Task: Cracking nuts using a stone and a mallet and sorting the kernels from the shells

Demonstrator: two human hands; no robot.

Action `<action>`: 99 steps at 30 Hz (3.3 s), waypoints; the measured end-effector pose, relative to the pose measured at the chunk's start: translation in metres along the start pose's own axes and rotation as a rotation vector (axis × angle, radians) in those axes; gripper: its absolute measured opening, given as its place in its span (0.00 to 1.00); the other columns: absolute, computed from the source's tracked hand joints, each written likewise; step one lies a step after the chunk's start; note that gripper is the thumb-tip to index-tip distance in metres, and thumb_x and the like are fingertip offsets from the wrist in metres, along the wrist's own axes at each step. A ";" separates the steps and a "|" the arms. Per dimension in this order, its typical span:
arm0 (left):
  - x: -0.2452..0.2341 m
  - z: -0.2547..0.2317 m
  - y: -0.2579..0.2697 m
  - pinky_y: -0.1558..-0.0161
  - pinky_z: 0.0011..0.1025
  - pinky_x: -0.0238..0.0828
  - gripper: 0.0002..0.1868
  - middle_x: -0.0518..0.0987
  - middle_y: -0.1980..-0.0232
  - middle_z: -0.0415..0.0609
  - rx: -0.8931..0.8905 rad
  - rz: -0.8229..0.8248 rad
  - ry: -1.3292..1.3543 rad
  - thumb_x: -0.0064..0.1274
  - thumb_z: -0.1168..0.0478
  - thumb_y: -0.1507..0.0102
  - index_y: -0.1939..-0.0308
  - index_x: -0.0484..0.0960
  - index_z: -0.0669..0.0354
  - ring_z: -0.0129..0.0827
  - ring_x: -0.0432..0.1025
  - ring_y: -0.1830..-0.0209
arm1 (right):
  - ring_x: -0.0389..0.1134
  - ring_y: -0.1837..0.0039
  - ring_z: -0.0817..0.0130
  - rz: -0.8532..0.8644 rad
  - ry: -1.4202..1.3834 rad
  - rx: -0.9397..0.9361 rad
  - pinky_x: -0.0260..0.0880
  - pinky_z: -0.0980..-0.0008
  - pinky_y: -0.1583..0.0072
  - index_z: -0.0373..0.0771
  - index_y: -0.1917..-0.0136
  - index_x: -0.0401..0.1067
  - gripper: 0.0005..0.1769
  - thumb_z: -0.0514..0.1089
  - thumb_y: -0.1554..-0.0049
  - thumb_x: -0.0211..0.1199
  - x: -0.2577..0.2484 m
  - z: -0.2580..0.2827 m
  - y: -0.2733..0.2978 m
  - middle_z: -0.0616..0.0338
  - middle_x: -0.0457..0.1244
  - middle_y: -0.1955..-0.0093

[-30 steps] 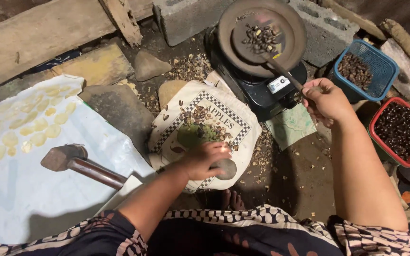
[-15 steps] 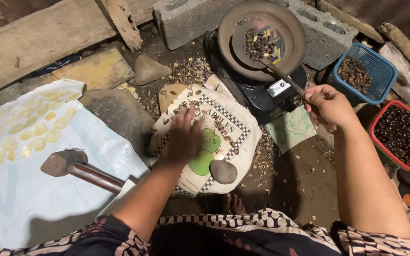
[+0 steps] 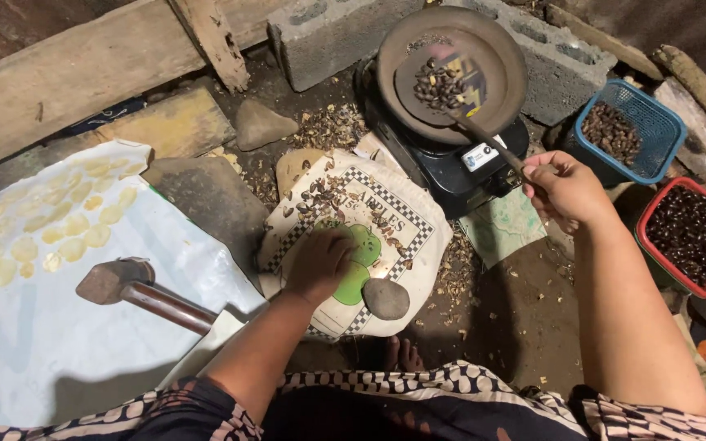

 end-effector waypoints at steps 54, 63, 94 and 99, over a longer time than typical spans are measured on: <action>0.035 0.018 0.008 0.37 0.53 0.67 0.62 0.66 0.30 0.69 -0.118 0.003 -0.169 0.76 0.43 0.58 0.26 0.63 0.61 0.62 0.68 0.33 | 0.69 0.38 0.39 -0.642 0.567 -0.480 0.68 0.44 0.38 0.40 0.32 0.71 0.19 0.37 0.35 0.64 -0.042 -0.077 0.179 0.42 0.68 0.38; 0.015 -0.005 -0.006 0.31 0.51 0.59 0.52 0.65 0.30 0.59 -0.091 0.111 -0.152 0.70 0.44 0.52 0.30 0.60 0.59 0.57 0.64 0.32 | 0.71 0.58 0.37 -1.207 1.000 0.104 0.70 0.45 0.57 0.36 0.34 0.66 0.24 0.34 0.42 0.69 -0.193 -0.244 0.158 0.40 0.70 0.52; 0.020 -0.004 -0.002 0.28 0.70 0.45 0.48 0.65 0.28 0.58 -0.131 0.168 -0.136 0.64 0.41 0.48 0.32 0.61 0.59 0.56 0.58 0.25 | 0.67 0.68 0.62 -1.121 0.114 0.287 0.67 0.65 0.68 0.37 0.43 0.77 0.15 0.43 0.42 0.63 -0.240 -0.370 0.118 0.52 0.68 0.63; 0.022 -0.004 -0.003 0.25 0.63 0.39 0.48 0.66 0.28 0.61 -0.186 0.243 -0.179 0.62 0.37 0.48 0.33 0.66 0.63 0.56 0.58 0.25 | 0.64 0.69 0.66 -1.001 -0.151 0.311 0.65 0.66 0.69 0.40 0.45 0.73 0.11 0.46 0.37 0.59 -0.241 -0.371 0.106 0.58 0.64 0.65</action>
Point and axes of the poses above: each hand's wrist, its own y-axis away from the middle knuckle, its own x-axis out of the palm, z = x × y, the point moved 5 cm from there along -y, towards the middle knuckle
